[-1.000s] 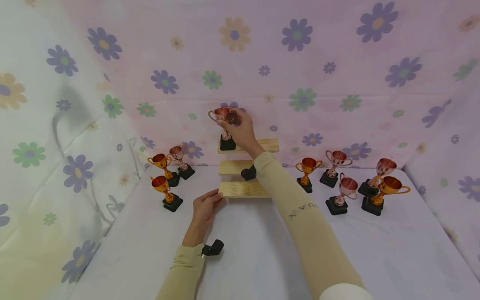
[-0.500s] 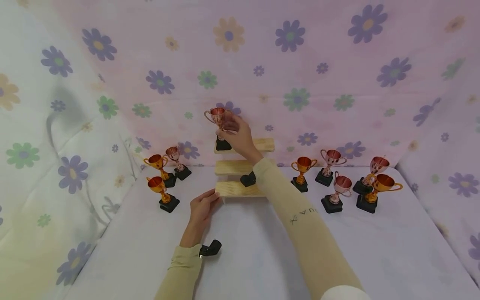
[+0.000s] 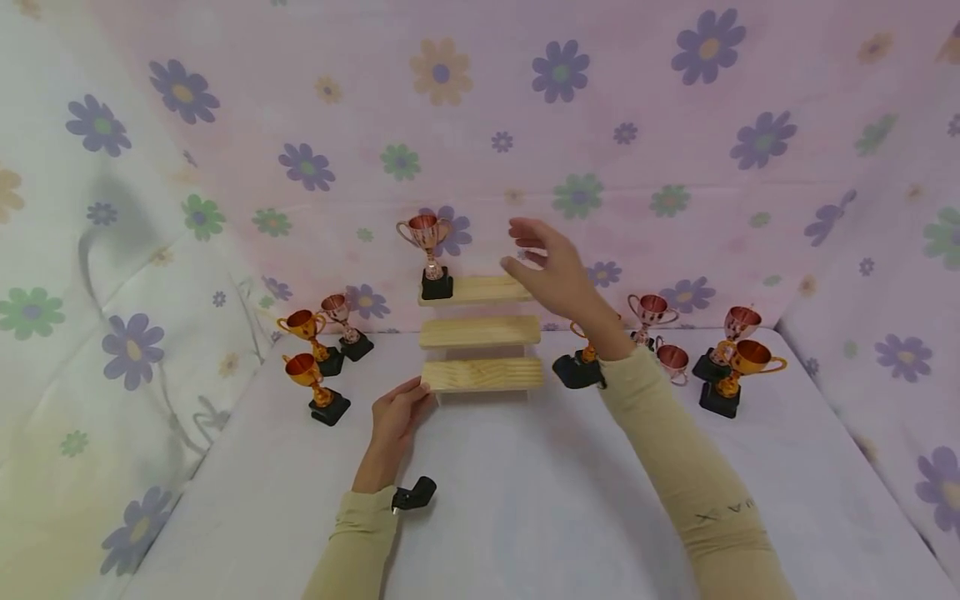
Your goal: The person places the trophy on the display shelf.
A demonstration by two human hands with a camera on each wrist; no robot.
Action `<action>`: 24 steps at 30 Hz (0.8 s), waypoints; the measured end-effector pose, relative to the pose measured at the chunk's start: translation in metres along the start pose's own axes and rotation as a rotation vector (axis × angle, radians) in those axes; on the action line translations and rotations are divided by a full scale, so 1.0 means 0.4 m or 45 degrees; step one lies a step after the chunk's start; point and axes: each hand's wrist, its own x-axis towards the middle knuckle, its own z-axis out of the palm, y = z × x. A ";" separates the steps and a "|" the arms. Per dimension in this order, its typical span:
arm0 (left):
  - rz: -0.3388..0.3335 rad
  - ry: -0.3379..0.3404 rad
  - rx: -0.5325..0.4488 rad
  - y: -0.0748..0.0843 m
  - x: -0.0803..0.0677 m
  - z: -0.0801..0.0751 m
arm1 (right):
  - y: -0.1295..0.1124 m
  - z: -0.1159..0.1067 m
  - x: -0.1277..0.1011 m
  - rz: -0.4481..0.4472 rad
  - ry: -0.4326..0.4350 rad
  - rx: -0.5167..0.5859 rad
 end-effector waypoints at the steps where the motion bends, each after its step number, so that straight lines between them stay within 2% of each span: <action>1: 0.002 -0.001 -0.003 0.000 0.000 0.000 | -0.012 -0.027 -0.019 -0.015 0.033 -0.033; 3: -0.005 -0.003 -0.021 0.001 -0.003 0.000 | -0.030 -0.080 -0.060 -0.044 0.109 -0.118; 6: -0.013 -0.004 -0.052 0.000 -0.005 0.004 | -0.021 -0.154 -0.124 -0.055 0.251 -0.244; 8: -0.015 -0.010 -0.069 -0.001 -0.008 0.008 | 0.002 -0.197 -0.167 -0.033 0.331 -0.313; 12: -0.027 -0.001 -0.062 -0.002 -0.013 0.011 | 0.076 -0.252 -0.256 0.092 0.448 -0.382; 15: -0.040 0.013 -0.045 0.000 -0.015 0.012 | 0.134 -0.258 -0.324 0.174 0.507 -0.427; 18: -0.048 0.014 -0.040 0.002 -0.016 0.011 | 0.181 -0.240 -0.381 0.209 0.528 -0.472; 24: -0.047 -0.004 -0.047 0.005 -0.014 0.004 | 0.261 -0.182 -0.447 0.238 0.486 -0.511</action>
